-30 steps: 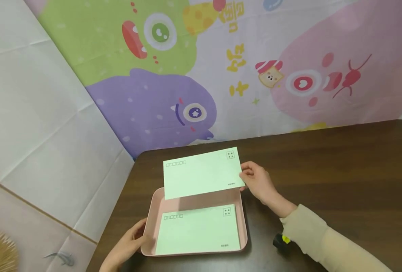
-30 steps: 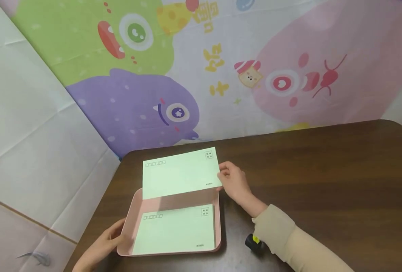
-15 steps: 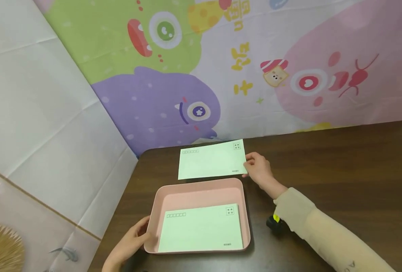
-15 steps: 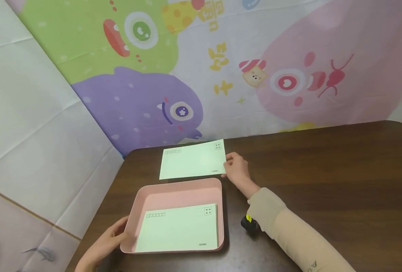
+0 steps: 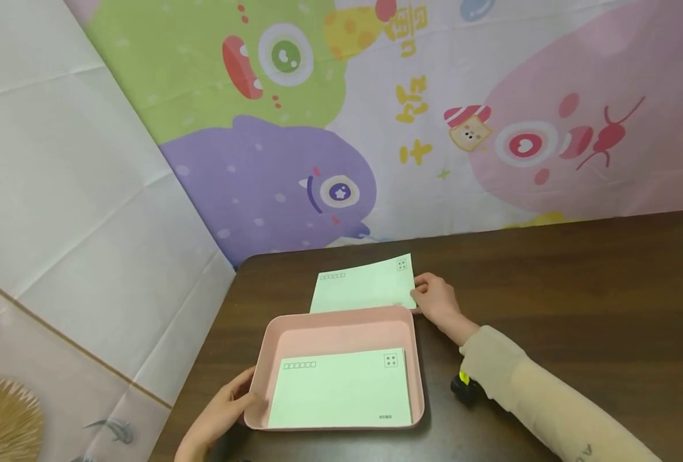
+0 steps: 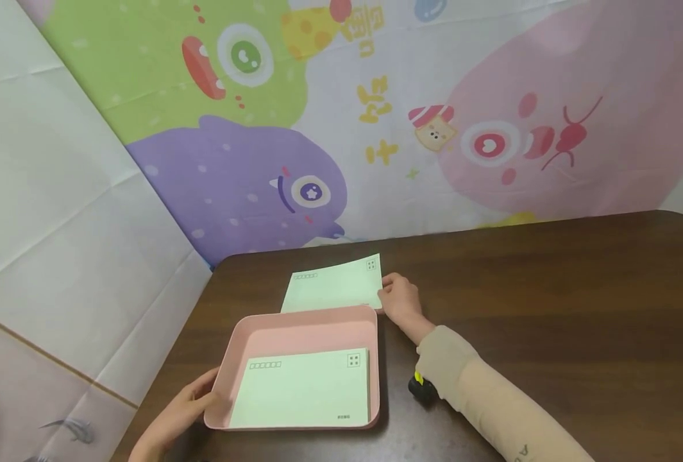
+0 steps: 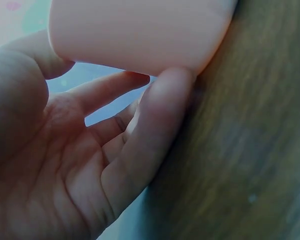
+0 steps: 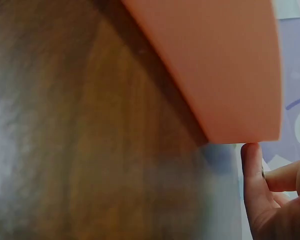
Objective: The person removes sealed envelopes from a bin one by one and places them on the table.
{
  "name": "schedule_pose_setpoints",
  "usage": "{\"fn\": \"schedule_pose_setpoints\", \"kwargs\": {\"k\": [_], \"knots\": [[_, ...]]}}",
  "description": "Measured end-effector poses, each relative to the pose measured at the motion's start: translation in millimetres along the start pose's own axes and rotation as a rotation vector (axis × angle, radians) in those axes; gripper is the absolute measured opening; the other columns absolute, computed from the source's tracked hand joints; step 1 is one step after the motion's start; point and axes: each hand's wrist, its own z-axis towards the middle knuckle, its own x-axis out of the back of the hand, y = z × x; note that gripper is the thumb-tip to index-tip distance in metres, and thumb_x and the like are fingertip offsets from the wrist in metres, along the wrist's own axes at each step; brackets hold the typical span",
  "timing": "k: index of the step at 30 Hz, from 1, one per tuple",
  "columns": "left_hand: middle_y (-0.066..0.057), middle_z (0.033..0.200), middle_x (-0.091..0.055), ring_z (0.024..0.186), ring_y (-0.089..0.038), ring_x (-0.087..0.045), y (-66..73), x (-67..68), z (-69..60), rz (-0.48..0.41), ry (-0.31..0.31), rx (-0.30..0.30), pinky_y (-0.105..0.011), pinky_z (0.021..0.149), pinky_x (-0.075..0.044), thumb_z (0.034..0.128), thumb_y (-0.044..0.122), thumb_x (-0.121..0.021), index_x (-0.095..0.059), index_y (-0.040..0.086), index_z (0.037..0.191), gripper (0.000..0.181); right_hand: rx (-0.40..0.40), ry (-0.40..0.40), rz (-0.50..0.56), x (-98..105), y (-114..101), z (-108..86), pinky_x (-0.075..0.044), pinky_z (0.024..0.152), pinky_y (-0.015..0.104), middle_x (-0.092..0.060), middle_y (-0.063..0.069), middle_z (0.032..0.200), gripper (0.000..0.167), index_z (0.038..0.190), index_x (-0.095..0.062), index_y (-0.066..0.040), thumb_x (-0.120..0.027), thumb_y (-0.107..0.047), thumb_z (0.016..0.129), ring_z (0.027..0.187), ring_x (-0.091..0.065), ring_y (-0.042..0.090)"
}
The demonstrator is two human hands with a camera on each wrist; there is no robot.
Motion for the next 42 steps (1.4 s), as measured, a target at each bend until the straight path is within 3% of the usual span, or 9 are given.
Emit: {"fn": "schedule_pose_setpoints", "kwargs": {"k": [6, 10, 17, 26, 31, 36, 42], "knots": [[-0.023, 0.122, -0.051, 0.103, -0.024, -0.051, -0.2, -0.8, -0.6, -0.013, -0.007, -0.003, -0.025, 0.076, -0.046, 0.0845, 0.011, -0.054, -0.033, -0.006, 0.137, 0.058, 0.008, 0.008, -0.132, -3.0, 3.7, -0.3, -0.049, 0.057, 0.026, -0.066, 0.017, 0.092, 0.025, 0.107, -0.057, 0.002, -0.057, -0.01, 0.085, 0.049, -0.059, 0.011], [-0.024, 0.122, -0.051, 0.103, -0.024, -0.051, -0.3, -0.7, -0.3, -0.004, 0.002, -0.009, -0.024, 0.077, -0.045, 0.0839, 0.01, -0.054, -0.034, -0.007, 0.136, 0.058, 0.023, 0.016, -0.185, -3.7, 4.6, 0.0, -0.046, 0.055, 0.026, -0.067, 0.013, 0.085, 0.023, 0.102, -0.059, 0.002, -0.06, -0.011, 0.082, 0.047, -0.056, 0.009], [-0.026, 0.125, -0.049, 0.105, -0.024, -0.051, 0.6, 0.6, 0.2, -0.019, -0.007, -0.02, -0.022, 0.078, -0.045, 0.0845, 0.01, -0.053, -0.032, -0.008, 0.136, 0.058, 0.029, 0.022, -0.303, -4.1, 6.0, 2.8, -0.046, 0.064, 0.033, -0.068, 0.007, 0.077, 0.021, 0.095, -0.063, 0.0, -0.062, -0.012, 0.078, 0.049, -0.056, 0.008], [-0.026, 0.124, -0.05, 0.105, -0.022, -0.05, 1.3, -0.5, 0.3, -0.006, 0.001, -0.03, -0.019, 0.079, -0.044, 0.0845, 0.009, -0.053, -0.034, -0.008, 0.135, 0.057, -0.037, -0.002, -0.354, -4.0, 4.4, 6.1, -0.041, 0.055, 0.028, -0.062, 0.003, 0.068, 0.019, 0.093, -0.062, -0.004, -0.062, -0.015, 0.077, 0.05, -0.055, 0.011], [-0.024, 0.124, -0.05, 0.106, -0.023, -0.05, 1.4, -0.6, -0.1, -0.002, -0.001, -0.021, -0.02, 0.079, -0.044, 0.0847, 0.01, -0.052, -0.034, -0.008, 0.135, 0.057, -0.048, -0.045, -0.4, -1.9, 2.2, 6.5, -0.041, 0.056, 0.029, -0.058, 0.004, 0.063, 0.025, 0.097, -0.055, -0.001, -0.062, -0.017, 0.079, 0.049, -0.054, 0.012], [-0.024, 0.126, -0.049, 0.107, -0.023, -0.049, 0.4, -0.1, -1.2, -0.003, -0.01, -0.005, -0.021, 0.078, -0.044, 0.0852, 0.01, -0.052, -0.033, -0.007, 0.136, 0.057, -0.034, -0.098, -0.439, -0.5, 1.0, 7.1, -0.042, 0.057, 0.03, -0.058, 0.003, 0.062, 0.017, 0.091, -0.058, -0.003, -0.061, -0.016, 0.08, 0.049, -0.055, 0.012], [-0.024, 0.124, -0.05, 0.105, -0.023, -0.05, 1.1, 0.5, 0.4, -0.024, -0.011, -0.004, -0.023, 0.077, -0.045, 0.0841, 0.01, -0.052, -0.033, -0.007, 0.136, 0.058, 0.013, -0.087, -0.421, -0.9, 3.3, 7.2, -0.042, 0.053, 0.028, -0.059, 0.002, 0.062, 0.012, 0.084, -0.066, -0.006, -0.06, -0.015, 0.081, 0.049, -0.054, 0.011]]}}
